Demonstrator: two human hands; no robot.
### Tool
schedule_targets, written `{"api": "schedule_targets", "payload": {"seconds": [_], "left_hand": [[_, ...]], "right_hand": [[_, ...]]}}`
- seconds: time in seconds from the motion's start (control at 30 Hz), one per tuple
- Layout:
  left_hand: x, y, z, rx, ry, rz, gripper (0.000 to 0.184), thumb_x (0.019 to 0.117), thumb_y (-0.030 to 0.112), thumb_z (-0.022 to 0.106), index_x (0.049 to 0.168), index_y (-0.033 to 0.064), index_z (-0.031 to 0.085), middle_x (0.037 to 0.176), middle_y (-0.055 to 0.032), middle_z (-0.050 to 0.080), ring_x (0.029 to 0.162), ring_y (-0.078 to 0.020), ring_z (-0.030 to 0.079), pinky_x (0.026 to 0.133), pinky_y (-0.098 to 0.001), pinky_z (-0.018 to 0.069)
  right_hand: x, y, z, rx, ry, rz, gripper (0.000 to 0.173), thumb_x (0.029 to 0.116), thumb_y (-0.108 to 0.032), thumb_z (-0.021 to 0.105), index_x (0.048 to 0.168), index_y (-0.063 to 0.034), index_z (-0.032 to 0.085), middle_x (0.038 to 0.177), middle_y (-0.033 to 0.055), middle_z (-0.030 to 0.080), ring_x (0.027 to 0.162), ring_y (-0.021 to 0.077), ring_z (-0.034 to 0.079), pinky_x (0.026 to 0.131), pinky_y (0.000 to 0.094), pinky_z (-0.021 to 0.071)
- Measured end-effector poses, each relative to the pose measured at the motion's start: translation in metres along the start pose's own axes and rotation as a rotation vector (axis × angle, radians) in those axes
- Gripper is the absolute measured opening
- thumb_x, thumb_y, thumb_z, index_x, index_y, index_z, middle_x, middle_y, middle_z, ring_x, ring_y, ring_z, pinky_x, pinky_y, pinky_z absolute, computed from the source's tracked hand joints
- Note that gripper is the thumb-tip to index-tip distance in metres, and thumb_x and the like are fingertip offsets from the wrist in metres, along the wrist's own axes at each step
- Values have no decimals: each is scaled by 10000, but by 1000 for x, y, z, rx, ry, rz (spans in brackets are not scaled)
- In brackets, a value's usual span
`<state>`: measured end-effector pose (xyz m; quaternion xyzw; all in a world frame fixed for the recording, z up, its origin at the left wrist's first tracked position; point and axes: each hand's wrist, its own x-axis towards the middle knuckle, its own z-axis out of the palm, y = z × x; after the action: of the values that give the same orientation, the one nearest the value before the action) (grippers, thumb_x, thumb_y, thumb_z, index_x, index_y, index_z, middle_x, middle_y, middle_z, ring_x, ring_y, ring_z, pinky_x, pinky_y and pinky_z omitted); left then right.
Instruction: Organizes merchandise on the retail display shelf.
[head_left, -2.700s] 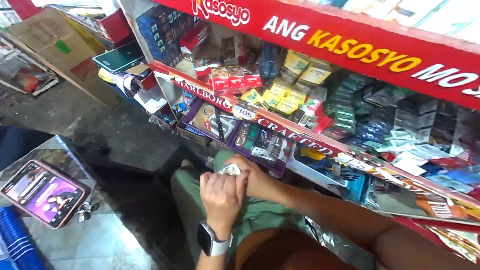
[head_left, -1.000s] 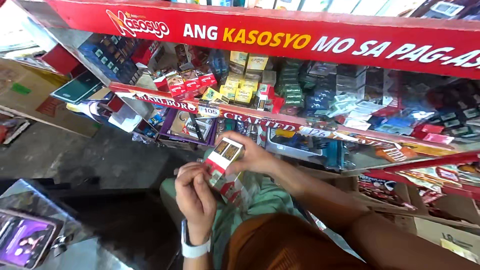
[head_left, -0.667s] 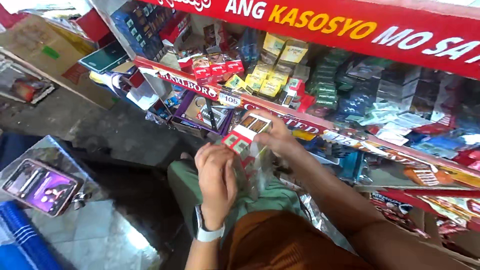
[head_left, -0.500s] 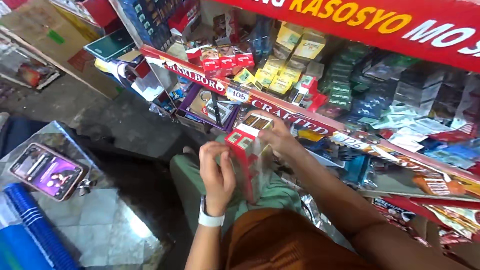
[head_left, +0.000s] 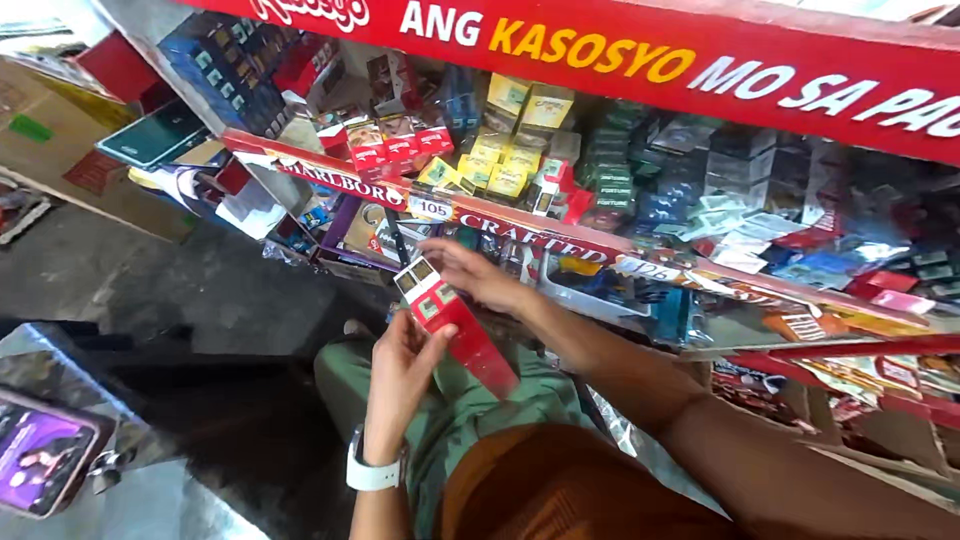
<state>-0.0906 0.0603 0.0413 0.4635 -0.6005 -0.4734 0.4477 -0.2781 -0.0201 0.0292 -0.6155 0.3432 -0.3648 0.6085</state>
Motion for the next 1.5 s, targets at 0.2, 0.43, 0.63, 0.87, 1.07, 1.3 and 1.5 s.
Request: {"api": "schedule_targets", "payload": {"seconds": [0.2,0.43,0.63,0.87,1.07,1.3,1.5], "left_hand": [[3,-5,2,-384,-54,-58,246,876,53,734,1080,59,597,884,66,741,820,-37,716,773,-240,612],[7,1,-6,-298,-45,103,163,982,211,658,819,199,667,698,140,645,607,42,585,583,-148,509],[-7,26,-15,234,247,315,260,984,230,656,746,132,625,889,56,539,872,-14,528,773,-173,455],[-19,-2,-7,86,349,217,259,992,197,621,771,66,660,1439,-133,567,1344,-192,535,1045,-321,509],[-13,-28,15,220,524,106,238,939,158,649,795,-31,670,1287,-246,623,1240,-202,596,976,-279,514],[-8,-37,29,322,585,285,213,952,33,596,794,-90,671,1206,-268,683,1068,-202,708,857,-254,580],[-3,-60,44,128,744,306,217,924,34,633,716,-22,602,1289,-221,631,1134,-199,658,857,-263,584]], "right_hand": [[-14,-15,10,56,-161,90,1235,632,-290,878,1615,-132,146,1381,114,560,1134,101,641,961,291,563],[2,-14,-2,416,-362,34,1070,685,-286,865,1573,-155,282,1283,39,637,1057,108,674,882,296,592],[11,-21,10,537,-474,-13,1012,708,-304,842,1554,-112,318,1290,16,645,1098,103,659,917,297,578],[10,-9,19,461,-425,158,1069,660,-321,872,1560,-128,327,1252,39,666,1025,97,681,850,272,593],[-5,-34,39,-357,17,89,940,752,-322,883,1533,-91,415,1432,174,551,1208,252,608,973,438,545],[-10,-1,45,-510,388,-237,445,847,-242,833,1201,-22,679,1105,131,701,943,167,694,818,349,598],[-11,2,33,-358,325,-192,395,846,-187,812,1189,-61,663,1074,66,688,860,73,669,740,255,589]]}}
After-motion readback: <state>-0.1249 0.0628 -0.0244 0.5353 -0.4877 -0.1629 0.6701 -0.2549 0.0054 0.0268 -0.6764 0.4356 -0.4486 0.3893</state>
